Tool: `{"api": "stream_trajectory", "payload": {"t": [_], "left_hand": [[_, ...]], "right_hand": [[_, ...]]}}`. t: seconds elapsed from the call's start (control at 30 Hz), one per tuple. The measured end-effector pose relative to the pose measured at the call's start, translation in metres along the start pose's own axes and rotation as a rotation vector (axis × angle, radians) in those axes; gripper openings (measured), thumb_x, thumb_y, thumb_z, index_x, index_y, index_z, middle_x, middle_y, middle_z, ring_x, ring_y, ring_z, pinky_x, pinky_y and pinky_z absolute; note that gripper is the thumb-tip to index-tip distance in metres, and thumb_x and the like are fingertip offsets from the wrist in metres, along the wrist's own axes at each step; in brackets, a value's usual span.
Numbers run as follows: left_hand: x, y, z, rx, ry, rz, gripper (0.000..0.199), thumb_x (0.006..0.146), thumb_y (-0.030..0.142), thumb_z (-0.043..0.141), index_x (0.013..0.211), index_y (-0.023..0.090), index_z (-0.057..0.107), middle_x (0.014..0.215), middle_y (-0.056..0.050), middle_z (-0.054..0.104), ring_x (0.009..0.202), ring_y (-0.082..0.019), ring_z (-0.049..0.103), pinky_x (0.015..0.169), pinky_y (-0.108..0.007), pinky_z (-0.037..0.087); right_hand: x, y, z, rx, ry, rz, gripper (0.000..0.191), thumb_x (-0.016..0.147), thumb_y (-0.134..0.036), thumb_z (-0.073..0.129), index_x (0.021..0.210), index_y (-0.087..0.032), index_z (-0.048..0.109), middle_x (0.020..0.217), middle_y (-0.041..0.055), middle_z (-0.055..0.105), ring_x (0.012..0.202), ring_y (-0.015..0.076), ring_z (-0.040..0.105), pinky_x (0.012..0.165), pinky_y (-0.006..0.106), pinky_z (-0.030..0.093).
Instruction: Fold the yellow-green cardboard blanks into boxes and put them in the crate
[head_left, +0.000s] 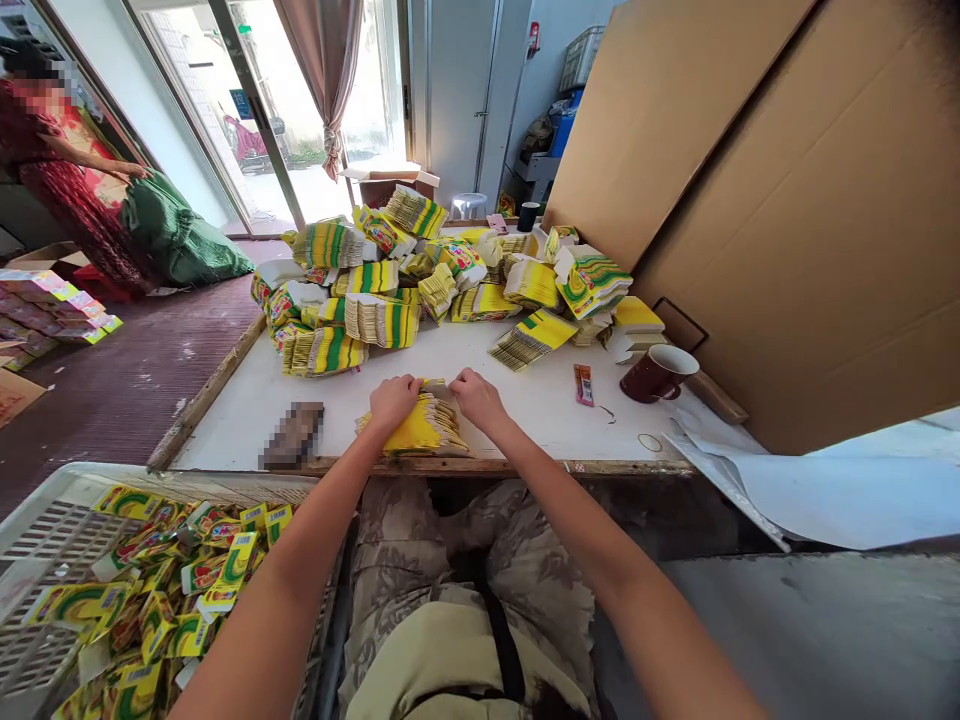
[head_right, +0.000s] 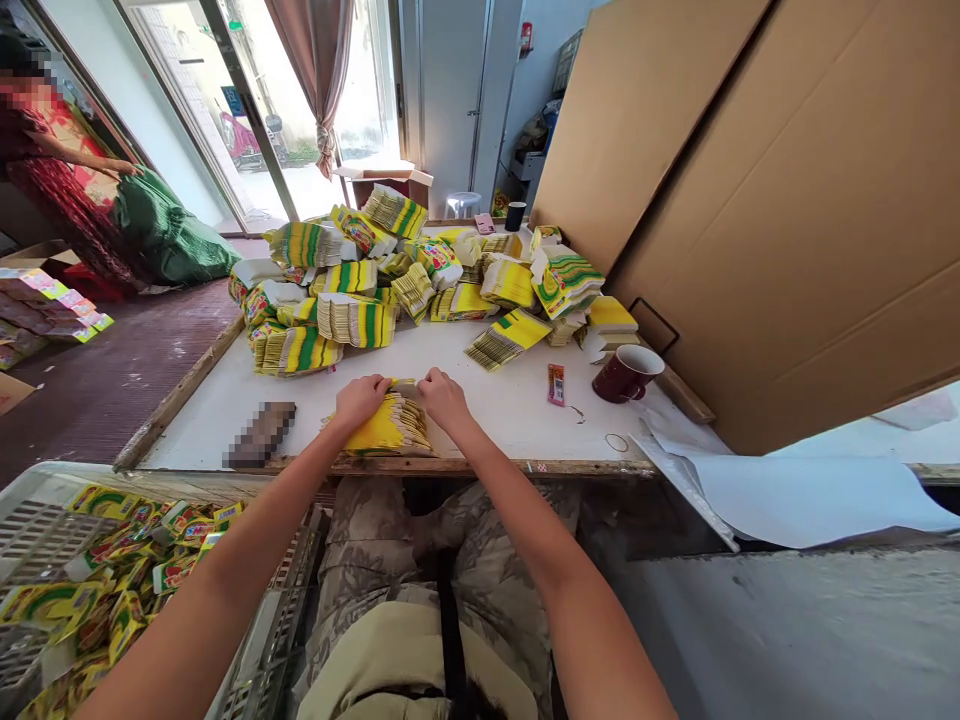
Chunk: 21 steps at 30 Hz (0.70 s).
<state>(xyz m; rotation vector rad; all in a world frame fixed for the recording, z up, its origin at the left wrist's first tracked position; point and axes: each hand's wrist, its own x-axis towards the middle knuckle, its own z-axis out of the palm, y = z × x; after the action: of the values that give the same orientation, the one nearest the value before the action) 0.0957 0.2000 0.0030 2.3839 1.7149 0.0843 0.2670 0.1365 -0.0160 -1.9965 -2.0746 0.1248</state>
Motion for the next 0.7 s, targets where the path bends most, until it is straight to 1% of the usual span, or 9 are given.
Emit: {"api": "stream_trajectory", "payload": {"t": [0.17, 0.4, 0.53, 0.7], "left_hand": [[0.000, 0.001, -0.001, -0.006, 0.001, -0.005, 0.048, 0.099, 0.047, 0.027, 0.111, 0.026, 0.069, 0.113, -0.007, 0.072, 0.105, -0.027, 0.063, 0.083, -0.035, 0.047], [0.000, 0.001, 0.000, -0.002, 0.009, -0.012, 0.047, 0.099, 0.046, 0.028, 0.111, 0.026, 0.069, 0.113, -0.008, 0.072, 0.105, -0.027, 0.064, 0.083, -0.035, 0.047], [0.000, 0.002, 0.001, -0.001, 0.017, -0.013, 0.047, 0.099, 0.047, 0.028, 0.110, 0.025, 0.069, 0.111, -0.008, 0.072, 0.105, -0.027, 0.064, 0.083, -0.035, 0.047], [0.000, 0.001, 0.002, -0.001, 0.028, -0.009, 0.047, 0.099, 0.046, 0.029, 0.108, 0.025, 0.069, 0.111, -0.008, 0.072, 0.104, -0.026, 0.064, 0.083, -0.034, 0.047]], "right_hand": [[-0.001, -0.005, -0.002, -0.112, -0.021, -0.056, 0.032, 0.094, -0.008, 0.040, 0.104, -0.015, 0.070, 0.115, 0.0127, 0.062, 0.100, 0.0225, 0.056, 0.081, 0.029, 0.041], [0.003, -0.008, -0.001, -0.190, -0.033, -0.088, 0.029, 0.096, -0.009, 0.041, 0.104, -0.013, 0.069, 0.113, 0.0146, 0.062, 0.096, 0.0224, 0.058, 0.080, 0.029, 0.041], [0.004, -0.009, 0.001, -0.207, -0.048, -0.096, 0.028, 0.094, -0.008, 0.043, 0.104, -0.012, 0.069, 0.111, 0.0148, 0.063, 0.093, 0.0220, 0.059, 0.079, 0.029, 0.042], [0.000, -0.013, 0.004, -0.206, -0.043, -0.090, 0.030, 0.094, -0.007, 0.041, 0.107, -0.010, 0.068, 0.116, 0.0169, 0.062, 0.099, 0.0238, 0.059, 0.086, 0.032, 0.042]]}}
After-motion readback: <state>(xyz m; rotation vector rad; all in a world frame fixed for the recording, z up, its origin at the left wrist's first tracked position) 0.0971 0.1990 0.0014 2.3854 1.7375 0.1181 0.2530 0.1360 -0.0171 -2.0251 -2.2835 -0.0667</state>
